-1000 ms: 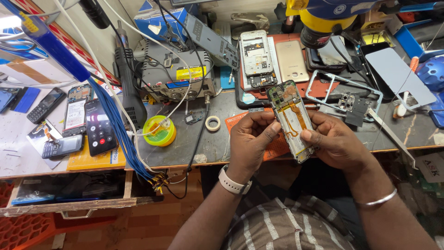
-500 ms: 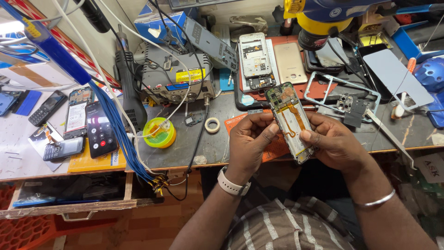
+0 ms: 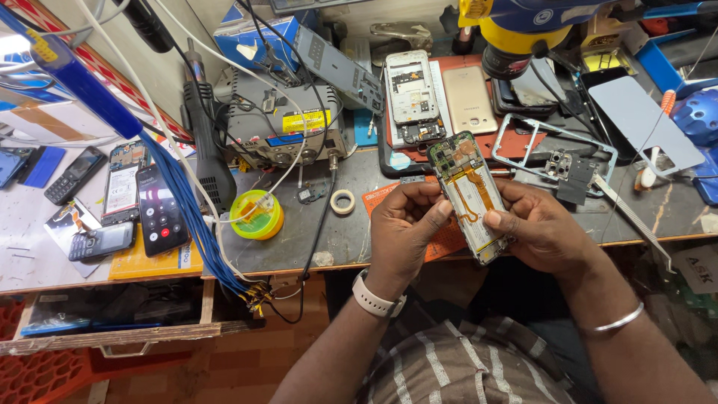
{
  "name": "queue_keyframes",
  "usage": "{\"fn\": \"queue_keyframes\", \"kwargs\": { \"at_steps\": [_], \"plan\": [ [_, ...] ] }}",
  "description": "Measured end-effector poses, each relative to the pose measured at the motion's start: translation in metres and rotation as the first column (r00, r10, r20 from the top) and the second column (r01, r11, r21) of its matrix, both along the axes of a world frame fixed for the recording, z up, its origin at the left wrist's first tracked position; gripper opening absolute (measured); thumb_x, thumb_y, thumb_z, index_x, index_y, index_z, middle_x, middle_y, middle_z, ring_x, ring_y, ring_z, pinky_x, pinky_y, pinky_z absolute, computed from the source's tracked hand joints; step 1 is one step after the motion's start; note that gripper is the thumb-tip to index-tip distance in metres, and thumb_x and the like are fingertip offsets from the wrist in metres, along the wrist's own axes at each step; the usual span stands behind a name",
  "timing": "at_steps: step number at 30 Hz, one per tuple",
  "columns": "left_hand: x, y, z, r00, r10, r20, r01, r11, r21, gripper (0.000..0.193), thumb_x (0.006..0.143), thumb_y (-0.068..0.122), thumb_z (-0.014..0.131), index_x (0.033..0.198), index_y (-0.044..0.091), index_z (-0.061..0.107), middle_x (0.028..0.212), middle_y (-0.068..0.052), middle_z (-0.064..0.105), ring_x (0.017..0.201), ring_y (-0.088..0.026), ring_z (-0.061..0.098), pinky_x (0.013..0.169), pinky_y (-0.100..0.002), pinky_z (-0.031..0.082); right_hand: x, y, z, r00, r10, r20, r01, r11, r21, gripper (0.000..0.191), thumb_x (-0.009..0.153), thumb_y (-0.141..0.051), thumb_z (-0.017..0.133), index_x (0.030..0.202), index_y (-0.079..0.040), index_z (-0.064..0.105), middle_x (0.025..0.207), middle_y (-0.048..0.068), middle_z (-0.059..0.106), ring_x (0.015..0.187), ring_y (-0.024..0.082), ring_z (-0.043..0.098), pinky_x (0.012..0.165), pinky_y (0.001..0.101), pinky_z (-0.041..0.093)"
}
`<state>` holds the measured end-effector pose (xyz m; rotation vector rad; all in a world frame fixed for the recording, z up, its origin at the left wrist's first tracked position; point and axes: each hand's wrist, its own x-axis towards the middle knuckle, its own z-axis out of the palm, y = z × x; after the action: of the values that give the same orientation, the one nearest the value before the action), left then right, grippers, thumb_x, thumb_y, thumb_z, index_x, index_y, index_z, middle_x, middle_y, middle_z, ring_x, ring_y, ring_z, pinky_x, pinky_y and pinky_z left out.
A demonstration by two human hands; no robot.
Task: The person repairs a smartphone at a workbench. They disassemble the phone, remove and reposition internal components including the battery and board, use a screwdriver on the assembly, fit the phone body together, then power the phone on and interact with its screen to test it.
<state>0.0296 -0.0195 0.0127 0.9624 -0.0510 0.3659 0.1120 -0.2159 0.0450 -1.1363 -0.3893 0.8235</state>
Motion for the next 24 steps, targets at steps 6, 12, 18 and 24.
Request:
{"fn": "queue_keyframes", "kwargs": {
  "at_steps": [6, 12, 18, 24],
  "plan": [
    [-0.001, 0.007, -0.003, 1.000, -0.023, -0.008, 0.023, 0.999, -0.042, 0.031, 0.095, 0.002, 0.074, 0.122, -0.001, 0.062, 0.104, -0.009, 0.073, 0.089, -0.012, 0.070, 0.082, -0.028, 0.061, 0.000, 0.003, -0.003, 0.999, 0.037, -0.040, -0.033, 0.995, 0.091, 0.064, 0.093, -0.015, 0.069, 0.147, 0.010, 0.046, 0.125, 0.019, 0.069, 0.108, 0.023, 0.069, 0.093, 0.0368, 0.056],
    [-0.009, 0.017, 0.014, 0.998, 0.011, 0.057, -0.007, 0.998, -0.069, 0.054, 0.096, 0.003, 0.072, 0.144, 0.001, 0.047, 0.125, -0.016, 0.064, 0.112, -0.019, 0.066, 0.097, -0.033, 0.056, 0.003, 0.003, -0.001, 0.973, 0.144, -0.178, -0.076, 0.936, 0.344, 0.055, 0.111, -0.011, 0.065, 0.152, 0.019, 0.045, 0.107, 0.016, 0.070, 0.088, 0.017, 0.068, 0.078, 0.0288, 0.055],
    [-0.041, 0.029, 0.054, 0.943, 0.232, 0.239, -0.326, 0.794, 0.513, 0.079, 0.087, 0.003, 0.079, 0.154, 0.008, 0.037, 0.154, -0.015, 0.044, 0.143, -0.024, 0.046, 0.115, -0.039, 0.042, -0.013, 0.010, 0.010, 0.893, 0.222, -0.392, -0.070, 0.928, 0.366, 0.046, 0.099, -0.010, 0.057, 0.135, 0.016, 0.045, 0.092, 0.015, 0.067, 0.068, 0.016, 0.066, 0.061, 0.0254, 0.055],
    [-0.041, 0.047, 0.071, 0.962, 0.047, 0.268, -0.208, 0.764, 0.611, 0.052, 0.086, 0.003, 0.083, 0.132, 0.009, 0.060, 0.126, -0.007, 0.065, 0.122, -0.016, 0.062, 0.109, -0.032, 0.051, -0.027, 0.004, 0.013, 0.817, 0.307, -0.487, -0.125, 0.920, 0.371, 0.042, 0.100, -0.012, 0.054, 0.134, 0.013, 0.050, 0.083, 0.013, 0.066, 0.058, 0.014, 0.064, 0.051, 0.0224, 0.052]
  ]
}}
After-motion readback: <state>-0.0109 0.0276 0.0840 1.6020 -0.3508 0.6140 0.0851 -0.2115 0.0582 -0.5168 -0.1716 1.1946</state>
